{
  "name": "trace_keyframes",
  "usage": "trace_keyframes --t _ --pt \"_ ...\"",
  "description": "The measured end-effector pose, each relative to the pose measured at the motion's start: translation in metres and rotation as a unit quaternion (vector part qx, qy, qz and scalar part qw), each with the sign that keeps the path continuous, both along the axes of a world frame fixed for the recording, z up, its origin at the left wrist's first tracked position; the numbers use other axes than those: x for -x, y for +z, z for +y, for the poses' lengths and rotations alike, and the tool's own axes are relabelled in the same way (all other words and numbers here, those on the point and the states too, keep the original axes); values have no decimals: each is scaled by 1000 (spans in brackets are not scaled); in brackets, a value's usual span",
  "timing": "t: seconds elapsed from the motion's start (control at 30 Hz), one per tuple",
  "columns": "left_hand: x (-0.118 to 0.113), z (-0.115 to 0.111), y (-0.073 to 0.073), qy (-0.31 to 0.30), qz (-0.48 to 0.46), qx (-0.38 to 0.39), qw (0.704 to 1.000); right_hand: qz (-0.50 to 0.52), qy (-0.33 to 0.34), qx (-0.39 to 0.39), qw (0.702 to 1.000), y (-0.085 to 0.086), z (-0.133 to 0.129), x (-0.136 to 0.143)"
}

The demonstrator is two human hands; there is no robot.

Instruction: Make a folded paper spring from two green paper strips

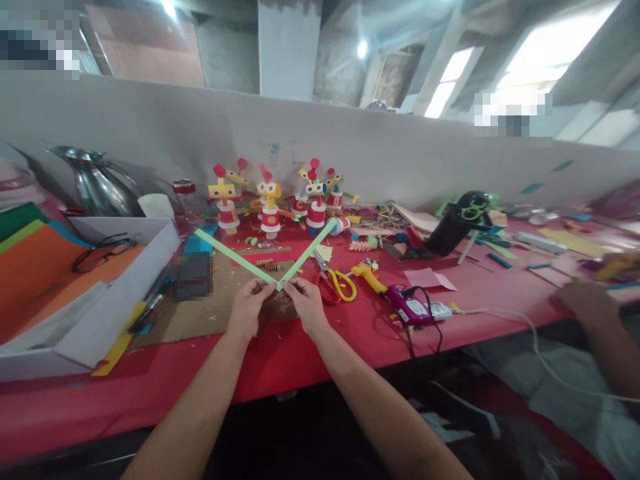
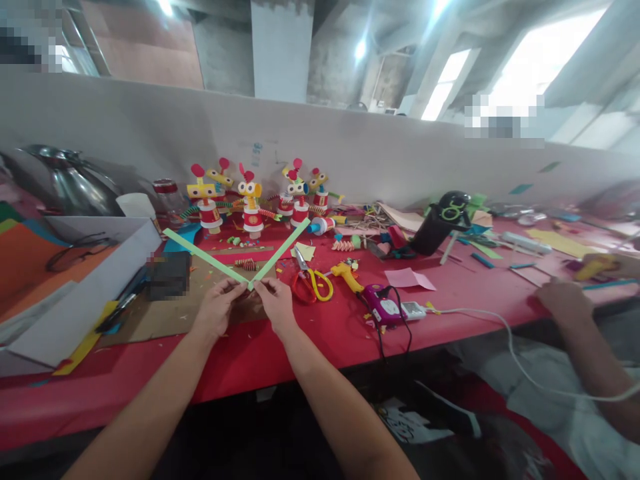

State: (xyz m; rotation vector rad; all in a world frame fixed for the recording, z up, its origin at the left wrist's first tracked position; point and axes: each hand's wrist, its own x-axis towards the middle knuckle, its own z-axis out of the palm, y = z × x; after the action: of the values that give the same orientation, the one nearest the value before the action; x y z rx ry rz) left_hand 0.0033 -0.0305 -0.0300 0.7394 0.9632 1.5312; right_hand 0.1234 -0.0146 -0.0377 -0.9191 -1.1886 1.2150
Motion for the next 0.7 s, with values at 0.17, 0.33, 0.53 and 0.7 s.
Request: trace_keyframes --t 0.17,0.33,0.53,0.7 --pt "-1 -1 2 -16 7 11 1000 -69 -19 -42 997 -3 2 -3" --pt "1 2 -2 12 12 -10 1000 -45 0 -44 998 -3 2 -1" --pt "1 2 -2 24 -16 -18 999 -17 23 -66 997 -1 -2 3" --pt "1 3 -2 26 -25 -12 999 -19 24 -95 995 -3 -3 4"
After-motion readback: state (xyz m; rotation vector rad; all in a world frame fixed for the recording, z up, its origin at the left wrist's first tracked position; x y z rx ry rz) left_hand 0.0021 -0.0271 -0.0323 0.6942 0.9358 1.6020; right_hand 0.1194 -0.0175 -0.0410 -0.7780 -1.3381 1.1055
